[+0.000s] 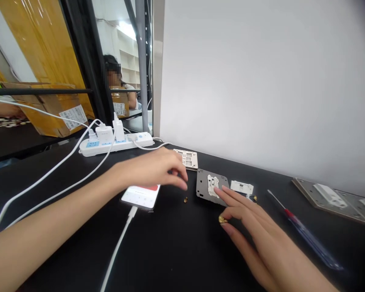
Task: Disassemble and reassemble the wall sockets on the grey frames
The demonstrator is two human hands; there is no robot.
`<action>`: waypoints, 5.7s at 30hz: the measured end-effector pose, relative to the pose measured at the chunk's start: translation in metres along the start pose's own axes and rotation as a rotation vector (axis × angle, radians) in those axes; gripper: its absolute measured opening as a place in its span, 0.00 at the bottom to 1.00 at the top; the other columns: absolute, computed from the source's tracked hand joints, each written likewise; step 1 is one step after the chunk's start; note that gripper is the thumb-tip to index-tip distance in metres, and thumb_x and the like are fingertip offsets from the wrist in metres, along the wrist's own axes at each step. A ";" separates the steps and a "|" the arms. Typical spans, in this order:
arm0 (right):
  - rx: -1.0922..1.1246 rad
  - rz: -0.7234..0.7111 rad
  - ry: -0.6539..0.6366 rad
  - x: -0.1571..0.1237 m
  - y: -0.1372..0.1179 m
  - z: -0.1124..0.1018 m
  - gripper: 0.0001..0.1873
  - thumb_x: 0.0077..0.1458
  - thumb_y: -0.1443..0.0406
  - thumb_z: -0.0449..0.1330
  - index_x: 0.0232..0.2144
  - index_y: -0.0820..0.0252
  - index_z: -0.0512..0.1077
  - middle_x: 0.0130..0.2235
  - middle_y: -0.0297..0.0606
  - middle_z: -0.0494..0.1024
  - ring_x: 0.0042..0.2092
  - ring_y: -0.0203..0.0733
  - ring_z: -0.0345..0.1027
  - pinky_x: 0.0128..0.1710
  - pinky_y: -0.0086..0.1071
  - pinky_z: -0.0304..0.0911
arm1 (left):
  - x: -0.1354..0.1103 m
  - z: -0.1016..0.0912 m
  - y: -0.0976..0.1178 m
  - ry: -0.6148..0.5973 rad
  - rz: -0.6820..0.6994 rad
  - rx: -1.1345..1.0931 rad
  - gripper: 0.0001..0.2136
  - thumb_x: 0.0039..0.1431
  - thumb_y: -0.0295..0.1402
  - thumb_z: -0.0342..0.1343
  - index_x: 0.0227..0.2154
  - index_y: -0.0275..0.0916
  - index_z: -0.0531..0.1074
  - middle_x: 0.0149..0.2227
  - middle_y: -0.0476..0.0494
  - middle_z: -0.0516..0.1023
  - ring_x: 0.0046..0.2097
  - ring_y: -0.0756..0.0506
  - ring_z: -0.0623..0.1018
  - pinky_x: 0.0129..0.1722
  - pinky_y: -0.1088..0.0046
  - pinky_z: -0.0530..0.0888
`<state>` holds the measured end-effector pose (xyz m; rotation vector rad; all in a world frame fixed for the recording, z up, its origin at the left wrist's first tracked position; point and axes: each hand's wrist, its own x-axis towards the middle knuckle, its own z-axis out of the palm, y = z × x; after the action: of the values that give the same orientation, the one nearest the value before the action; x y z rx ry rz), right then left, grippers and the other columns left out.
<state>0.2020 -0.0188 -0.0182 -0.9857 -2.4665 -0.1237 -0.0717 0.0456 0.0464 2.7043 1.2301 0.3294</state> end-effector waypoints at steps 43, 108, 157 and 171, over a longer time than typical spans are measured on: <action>-0.046 -0.017 0.082 -0.001 0.004 -0.011 0.03 0.63 0.66 0.53 0.40 0.55 0.65 0.56 0.44 0.72 0.62 0.51 0.58 0.55 0.55 0.63 | -0.012 0.004 0.034 -0.142 -0.209 0.056 0.09 0.60 0.42 0.57 0.30 0.42 0.73 0.35 0.47 0.74 0.42 0.40 0.72 0.41 0.66 0.65; 0.178 0.133 0.283 0.005 -0.021 -0.018 0.07 0.63 0.68 0.54 0.42 0.57 0.69 0.37 0.38 0.79 0.38 0.40 0.75 0.40 0.32 0.70 | -0.006 0.039 0.083 0.369 -0.059 -0.264 0.05 0.63 0.32 0.54 0.37 0.46 0.75 0.35 0.53 0.78 0.29 0.52 0.75 0.28 0.77 0.70; 0.441 0.335 0.367 0.009 -0.025 -0.031 0.08 0.54 0.69 0.63 0.35 0.49 0.76 0.32 0.22 0.80 0.31 0.27 0.74 0.34 0.17 0.68 | -0.006 0.038 0.094 0.016 -0.335 -1.364 0.09 0.58 0.41 0.61 0.32 0.39 0.76 0.20 0.56 0.68 0.21 0.56 0.70 0.18 0.86 0.65; 0.363 0.218 0.346 0.008 -0.024 -0.033 0.12 0.54 0.73 0.63 0.37 0.49 0.75 0.34 0.23 0.80 0.33 0.27 0.73 0.35 0.18 0.67 | -0.004 0.042 0.089 0.007 -0.339 -1.507 0.07 0.56 0.35 0.65 0.32 0.37 0.75 0.32 0.52 0.76 0.34 0.54 0.74 0.38 0.80 0.71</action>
<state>0.1943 -0.0401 0.0165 -0.9705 -1.9647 0.2032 0.0006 -0.0176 0.0253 1.1905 0.8018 0.7830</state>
